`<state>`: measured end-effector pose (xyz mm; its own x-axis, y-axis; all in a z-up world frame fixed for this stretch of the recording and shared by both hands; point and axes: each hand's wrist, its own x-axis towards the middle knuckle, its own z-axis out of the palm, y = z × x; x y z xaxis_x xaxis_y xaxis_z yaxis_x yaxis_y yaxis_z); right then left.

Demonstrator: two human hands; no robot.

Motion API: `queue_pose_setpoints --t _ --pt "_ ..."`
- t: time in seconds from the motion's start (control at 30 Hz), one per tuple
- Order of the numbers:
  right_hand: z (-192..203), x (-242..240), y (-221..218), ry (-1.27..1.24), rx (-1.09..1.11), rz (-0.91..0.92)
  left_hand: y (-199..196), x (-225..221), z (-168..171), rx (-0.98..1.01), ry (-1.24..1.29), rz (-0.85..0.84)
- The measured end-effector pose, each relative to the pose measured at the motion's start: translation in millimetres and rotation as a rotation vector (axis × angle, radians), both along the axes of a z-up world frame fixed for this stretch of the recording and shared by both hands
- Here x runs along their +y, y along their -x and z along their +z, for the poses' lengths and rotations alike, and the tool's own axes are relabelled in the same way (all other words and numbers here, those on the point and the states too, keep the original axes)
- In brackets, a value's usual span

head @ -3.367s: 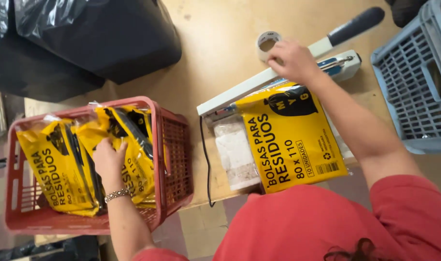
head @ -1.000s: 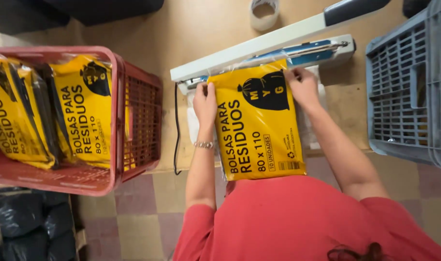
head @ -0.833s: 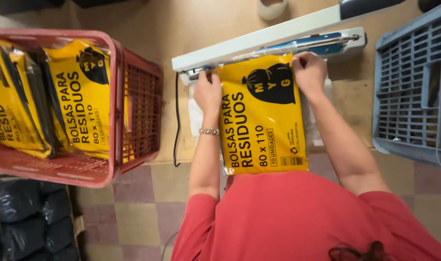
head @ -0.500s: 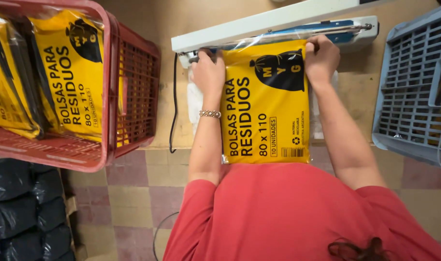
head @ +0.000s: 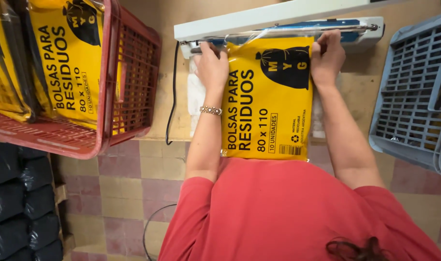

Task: The person repeatedly places yellow plastic bags of trash bags into a heat sealing machine, presses the handle to seal the package, and then transfers the sealed bag into a blue basket. The process is repeated multiple times throughout the clip.

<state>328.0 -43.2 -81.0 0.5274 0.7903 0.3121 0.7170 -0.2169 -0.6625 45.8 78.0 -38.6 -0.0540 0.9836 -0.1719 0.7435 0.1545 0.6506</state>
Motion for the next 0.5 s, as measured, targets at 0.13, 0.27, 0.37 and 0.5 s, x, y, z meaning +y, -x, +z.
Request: queue_pose_setpoints --t 0.13,0.27,0.37,0.5 --pt "-1.7 3.2 -4.8 -0.041 0.018 0.058 -12.2 3.2 24.9 0.039 0.116 -0.01" --pt "1.9 -2.5 -7.1 -0.045 0.029 0.048 -14.2 8.1 12.4 0.004 0.019 0.067" --pt "3.5 -2.7 -7.4 -0.065 0.037 0.077 -10.3 10.6 -0.9 -0.077 -0.009 0.148" --pt "-9.7 6.0 -13.6 -0.029 -0.04 0.035 -4.8 8.6 -3.1 -0.074 -0.06 0.104"
